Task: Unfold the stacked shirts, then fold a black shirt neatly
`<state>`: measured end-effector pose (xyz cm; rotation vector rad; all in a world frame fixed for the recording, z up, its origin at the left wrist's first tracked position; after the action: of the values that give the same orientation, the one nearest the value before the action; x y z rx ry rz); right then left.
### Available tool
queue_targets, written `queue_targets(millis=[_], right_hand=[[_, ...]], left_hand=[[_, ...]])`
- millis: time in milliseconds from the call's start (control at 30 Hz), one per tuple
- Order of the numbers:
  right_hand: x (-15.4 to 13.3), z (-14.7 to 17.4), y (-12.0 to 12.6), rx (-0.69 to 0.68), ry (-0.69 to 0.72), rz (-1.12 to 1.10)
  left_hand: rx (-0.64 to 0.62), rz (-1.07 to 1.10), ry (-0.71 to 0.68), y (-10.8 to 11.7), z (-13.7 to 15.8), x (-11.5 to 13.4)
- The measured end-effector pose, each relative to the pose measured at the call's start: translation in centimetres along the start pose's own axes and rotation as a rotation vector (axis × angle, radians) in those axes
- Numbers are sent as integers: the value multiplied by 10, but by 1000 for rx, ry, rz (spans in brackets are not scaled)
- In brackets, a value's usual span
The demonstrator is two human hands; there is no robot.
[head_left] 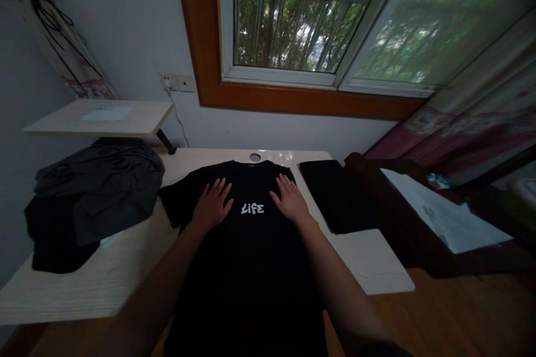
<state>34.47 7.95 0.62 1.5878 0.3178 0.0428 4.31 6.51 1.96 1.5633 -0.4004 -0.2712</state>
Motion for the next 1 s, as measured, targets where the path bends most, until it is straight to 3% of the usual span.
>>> queue_targets(millis=[367,667,767,900,1000], right_hand=[[4,2,0,70,3,-31],[1,2,7,85,-1,-63],[1,3,9,85,-1,-77],[0,3,9,89,-3,-78],[2,2,6,91,-10,-85]], left_hand=[[-17,-20,86,0,40,-44],[155,53,253,17,54,-109],[104,-11,323,27,52,-131],[-48,-69,470,37,44,-157],[-182,-62,499,42,37,-171]])
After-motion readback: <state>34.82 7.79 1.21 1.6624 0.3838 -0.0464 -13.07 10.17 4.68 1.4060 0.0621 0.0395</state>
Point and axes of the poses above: each hand's wrist, its own z-axis away from the middle knuckle, its own y-axis out of the back of the hand, x = y × z, the point moved 2 cm from there along -z, towards the middle knuckle, and after that the axes turned 10 degrees about -x, right-handed, at the moved point
